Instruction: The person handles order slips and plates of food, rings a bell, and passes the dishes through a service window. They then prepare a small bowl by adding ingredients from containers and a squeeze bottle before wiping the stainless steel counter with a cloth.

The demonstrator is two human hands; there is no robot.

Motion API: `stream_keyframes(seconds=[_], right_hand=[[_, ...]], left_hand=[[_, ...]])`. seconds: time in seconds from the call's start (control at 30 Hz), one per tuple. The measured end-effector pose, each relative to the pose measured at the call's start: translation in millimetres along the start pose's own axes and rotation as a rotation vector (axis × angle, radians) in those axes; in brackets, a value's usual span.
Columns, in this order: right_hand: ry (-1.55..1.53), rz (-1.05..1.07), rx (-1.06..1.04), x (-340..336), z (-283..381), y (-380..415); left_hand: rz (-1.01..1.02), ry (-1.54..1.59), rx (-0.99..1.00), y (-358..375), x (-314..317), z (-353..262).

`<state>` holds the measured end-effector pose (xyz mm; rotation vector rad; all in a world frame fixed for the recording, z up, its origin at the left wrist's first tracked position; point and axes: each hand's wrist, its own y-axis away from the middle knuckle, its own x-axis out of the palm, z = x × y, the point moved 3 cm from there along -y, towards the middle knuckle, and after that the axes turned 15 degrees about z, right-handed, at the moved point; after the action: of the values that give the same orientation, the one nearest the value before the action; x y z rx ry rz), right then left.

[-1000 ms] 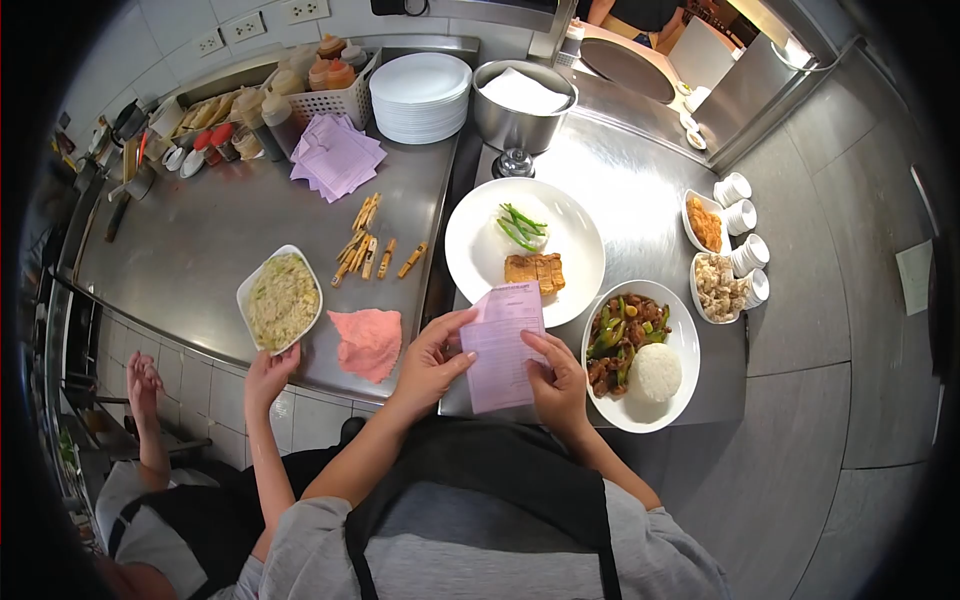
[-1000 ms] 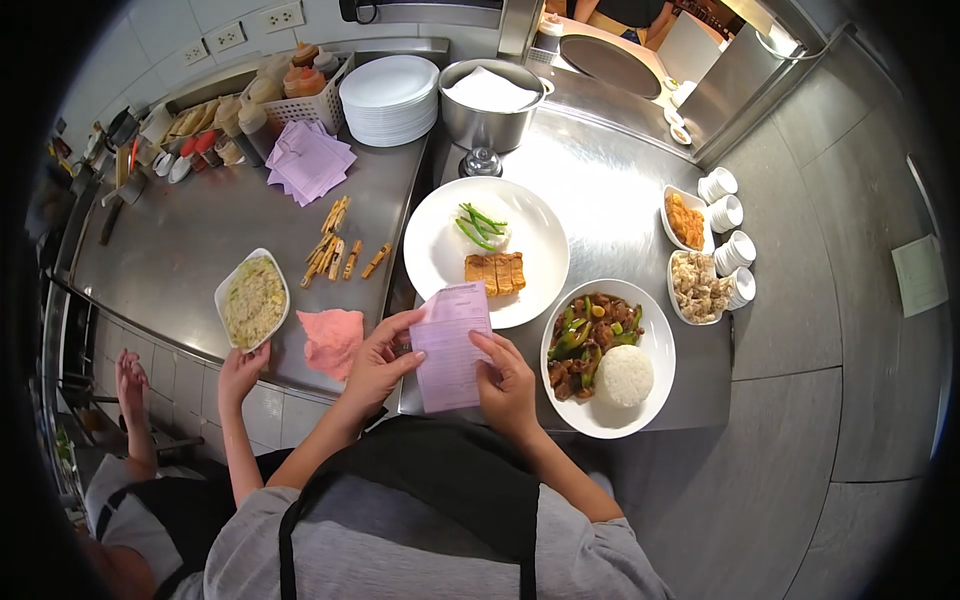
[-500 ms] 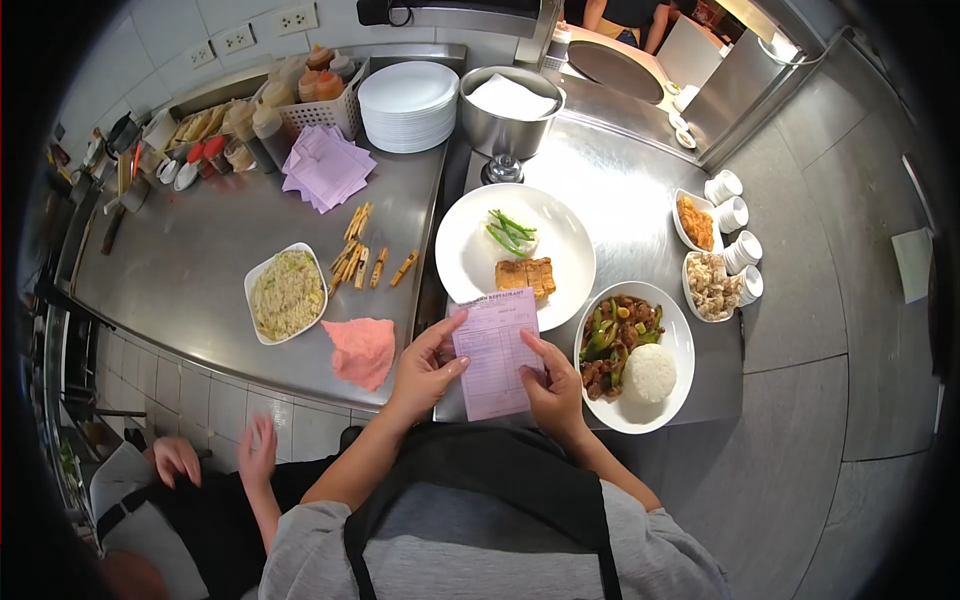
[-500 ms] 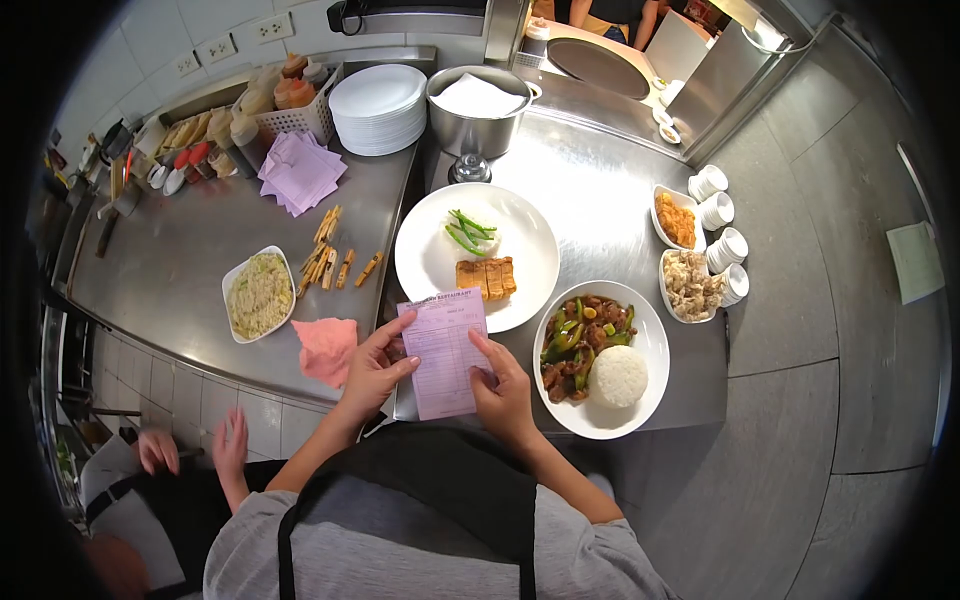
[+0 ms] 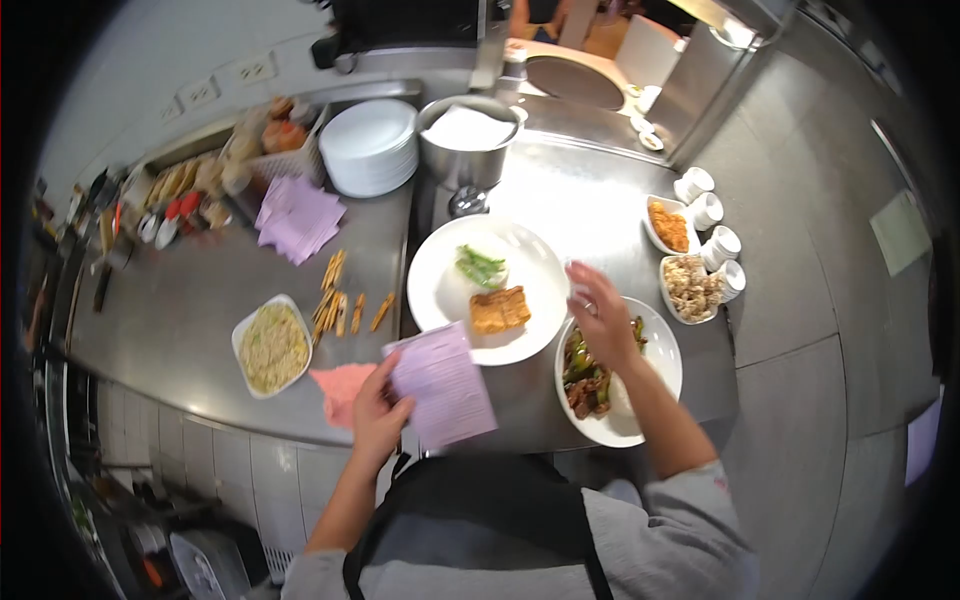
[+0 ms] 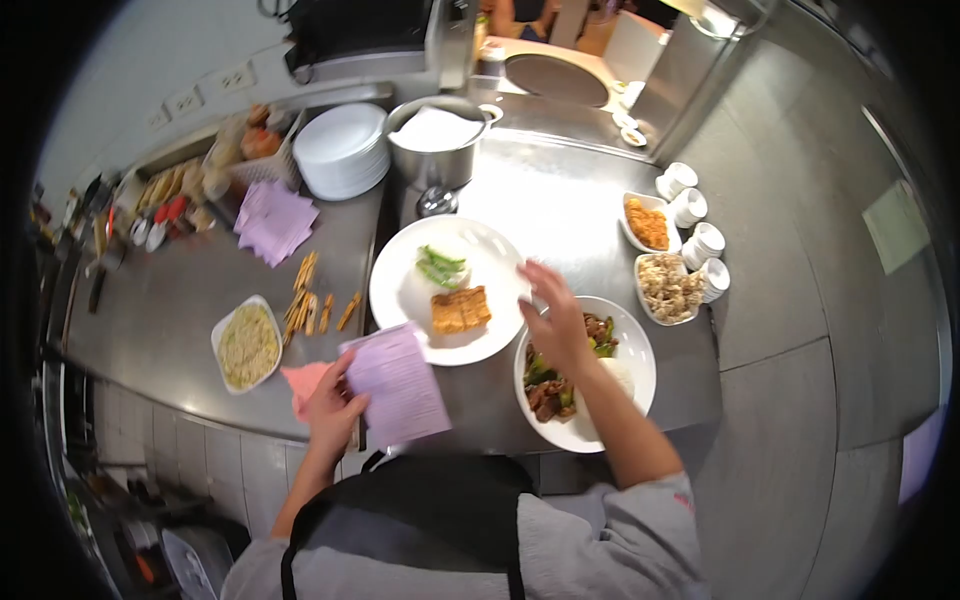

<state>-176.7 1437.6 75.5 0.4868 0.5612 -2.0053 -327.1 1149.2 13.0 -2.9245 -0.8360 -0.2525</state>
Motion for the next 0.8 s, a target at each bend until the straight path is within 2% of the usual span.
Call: stream_keyframes(seconds=[0.07,0.1,0.13,0.17,0.3,0.33,0.43,0.57,0.8], right_hand=[[0.377,0.088,0.201,-22.5,-59.6,-43.5],[0.336,0.335,0.493,-27.0,-62.4,-60.9],[-0.080,0.502,0.708,-21.6,-77.3,-70.8],[-0.378,0.605,0.766,-13.8,-97.9,-77.3],[-0.539,0.749,0.824,-5.2,-117.8,-96.5],[-0.562,0.785,0.833,-1.5,-122.2,-100.4],[-0.628,0.712,0.719,6.6,-140.7,-106.7],[-0.646,0.509,0.675,-6.9,-150.8,-114.0],[-0.863,0.057,0.555,-80.7,-175.2,-104.6]], left_hand=[[-0.129,-0.134,-0.101,15.7,-17.8,-6.1],[-0.207,-0.114,-0.118,23.3,-21.6,-13.2],[-0.290,-0.093,-0.135,30.7,-26.2,-16.3],[-0.338,-0.124,-0.088,39.2,-32.2,-16.6],[-0.497,-0.140,0.043,59.8,-40.9,-23.4],[-0.534,-0.145,0.015,60.8,-36.0,-30.3],[-0.587,-0.138,0.027,57.9,-35.3,-27.3],[-0.605,-0.172,0.008,38.7,-31.6,-29.3],[-0.596,-0.214,0.003,5.5,-30.9,-32.0]])
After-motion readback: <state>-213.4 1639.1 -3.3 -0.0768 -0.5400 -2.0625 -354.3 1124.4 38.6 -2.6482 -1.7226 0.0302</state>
